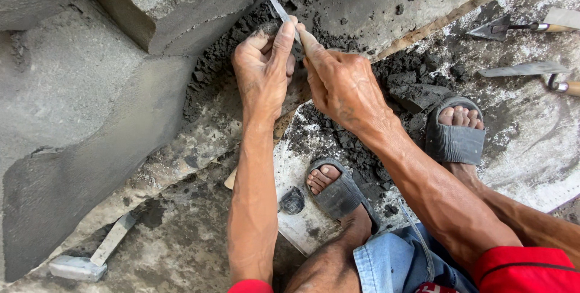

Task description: The person uses a small metal tool to carve and shape wet concrete on a large decorative structure, then uses a larger trowel to apply and smooth additional wet concrete onto the surface.

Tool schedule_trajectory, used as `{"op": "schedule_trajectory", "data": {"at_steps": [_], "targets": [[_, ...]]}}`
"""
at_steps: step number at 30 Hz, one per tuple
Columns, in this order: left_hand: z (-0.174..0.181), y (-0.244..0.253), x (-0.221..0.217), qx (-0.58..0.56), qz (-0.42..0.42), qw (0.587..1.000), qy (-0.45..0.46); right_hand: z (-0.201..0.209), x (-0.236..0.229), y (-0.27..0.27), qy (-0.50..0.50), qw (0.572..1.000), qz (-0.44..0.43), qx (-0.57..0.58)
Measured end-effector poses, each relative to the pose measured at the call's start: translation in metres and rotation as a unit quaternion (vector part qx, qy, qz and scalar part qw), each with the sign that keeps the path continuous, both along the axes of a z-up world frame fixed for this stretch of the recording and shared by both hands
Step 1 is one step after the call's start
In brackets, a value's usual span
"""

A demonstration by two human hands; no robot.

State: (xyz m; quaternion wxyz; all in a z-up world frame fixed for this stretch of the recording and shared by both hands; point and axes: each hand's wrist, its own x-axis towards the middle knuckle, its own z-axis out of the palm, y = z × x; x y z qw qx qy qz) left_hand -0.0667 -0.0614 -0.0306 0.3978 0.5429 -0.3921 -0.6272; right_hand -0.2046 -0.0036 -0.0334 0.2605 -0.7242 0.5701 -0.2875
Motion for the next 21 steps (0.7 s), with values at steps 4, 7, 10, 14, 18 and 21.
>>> {"op": "schedule_trajectory", "data": {"at_steps": [4,7,10,14,18,21], "targets": [[0.002,-0.002,-0.002,-0.014,-0.004,1.000,-0.026,0.002,0.003,-0.003,-0.051,0.999,-0.016,-0.003],[-0.001,-0.002,-0.002,-0.028,-0.010,0.998,-0.051,0.011,0.005,-0.005,-0.080,0.996,-0.028,0.010],[-0.005,-0.003,-0.001,-0.046,-0.008,0.996,-0.081,0.018,0.009,-0.008,-0.120,0.991,-0.043,0.035],[-0.009,-0.006,-0.002,-0.074,0.002,0.988,-0.136,0.011,0.012,-0.008,-0.198,0.975,-0.066,0.071],[-0.010,-0.008,-0.002,-0.093,0.003,0.982,-0.165,0.011,0.015,-0.009,-0.271,0.954,-0.071,0.110],[-0.005,-0.009,-0.001,-0.108,0.006,0.976,-0.191,0.021,0.020,-0.010,-0.338,0.923,-0.081,0.163]]}}
